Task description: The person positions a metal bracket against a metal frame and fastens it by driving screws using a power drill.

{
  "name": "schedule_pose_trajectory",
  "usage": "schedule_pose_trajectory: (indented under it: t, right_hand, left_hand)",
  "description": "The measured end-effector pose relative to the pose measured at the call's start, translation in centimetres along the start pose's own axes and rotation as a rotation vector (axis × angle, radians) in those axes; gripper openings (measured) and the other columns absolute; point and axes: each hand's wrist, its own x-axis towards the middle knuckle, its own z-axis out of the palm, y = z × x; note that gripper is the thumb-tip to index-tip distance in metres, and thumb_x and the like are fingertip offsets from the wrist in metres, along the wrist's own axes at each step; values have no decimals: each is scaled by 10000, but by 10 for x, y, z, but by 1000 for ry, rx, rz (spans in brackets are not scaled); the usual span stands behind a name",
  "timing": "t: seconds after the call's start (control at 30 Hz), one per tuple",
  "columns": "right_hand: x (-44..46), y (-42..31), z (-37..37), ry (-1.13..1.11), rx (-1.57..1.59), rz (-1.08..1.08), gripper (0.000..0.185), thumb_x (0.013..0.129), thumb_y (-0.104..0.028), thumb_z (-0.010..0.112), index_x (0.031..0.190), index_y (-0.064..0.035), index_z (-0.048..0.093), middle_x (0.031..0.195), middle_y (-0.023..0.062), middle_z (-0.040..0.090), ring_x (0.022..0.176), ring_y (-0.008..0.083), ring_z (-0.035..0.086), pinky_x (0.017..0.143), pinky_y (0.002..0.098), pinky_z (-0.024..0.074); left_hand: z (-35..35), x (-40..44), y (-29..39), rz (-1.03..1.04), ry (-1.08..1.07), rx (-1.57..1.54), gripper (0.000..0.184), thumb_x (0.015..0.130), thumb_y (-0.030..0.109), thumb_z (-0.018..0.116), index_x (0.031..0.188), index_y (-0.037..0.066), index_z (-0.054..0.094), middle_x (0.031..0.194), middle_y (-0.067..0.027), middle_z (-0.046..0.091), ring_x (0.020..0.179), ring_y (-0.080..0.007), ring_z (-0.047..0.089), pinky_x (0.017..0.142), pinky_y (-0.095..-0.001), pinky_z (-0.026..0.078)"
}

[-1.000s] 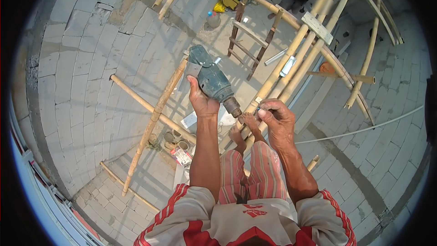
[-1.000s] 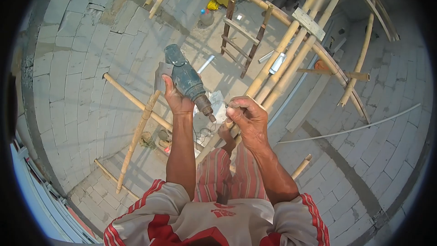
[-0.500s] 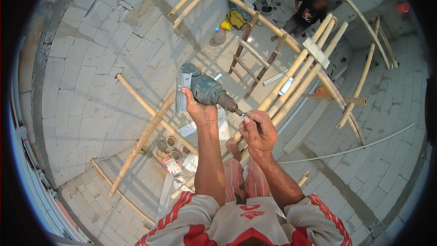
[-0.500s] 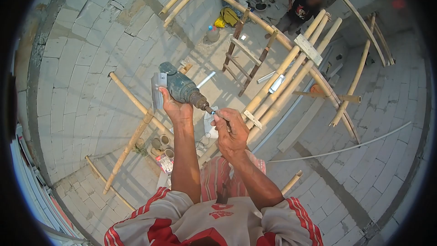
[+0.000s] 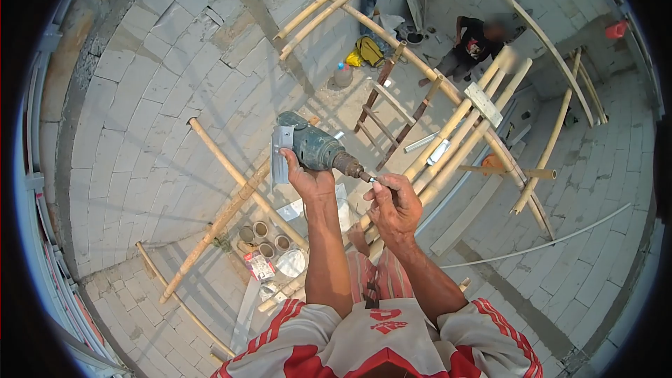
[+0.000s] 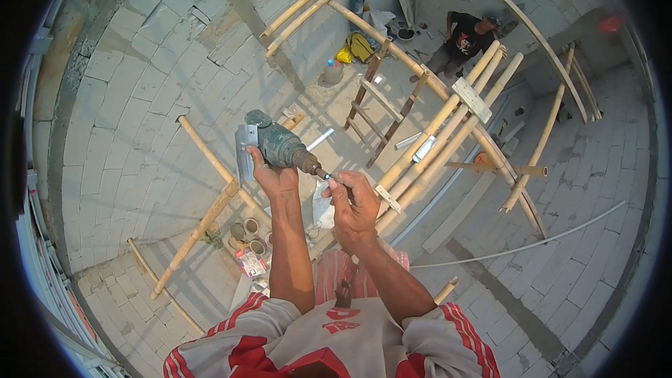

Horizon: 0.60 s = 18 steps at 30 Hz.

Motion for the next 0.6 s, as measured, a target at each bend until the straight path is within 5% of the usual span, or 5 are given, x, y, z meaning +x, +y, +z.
schedule_pose_trajectory:
  t: [0.43, 0.6]
  right_hand:
    - [8, -21, 16, -12, -361, -492, 136, 902, 61, 585, 1032, 44, 552, 960, 163, 605, 691, 179, 656, 568, 296, 558]
    - [16, -41, 11, -268, -276, -499, 281, 849, 78, 628, 1107, 38, 520, 990, 192, 622, 769, 231, 681, 620, 292, 563]
  left_hand:
    - [27, -21, 27, 109, -220, -8, 510, 973, 441, 516, 1310, 59, 481, 1198, -92, 583, 1075, -261, 582, 944, -447, 476]
    - [31, -22, 40, 56, -187, -83, 505, 966, 440, 529, 1298, 61, 490, 1192, -94, 588, 1064, -271, 590, 937, -457, 482]
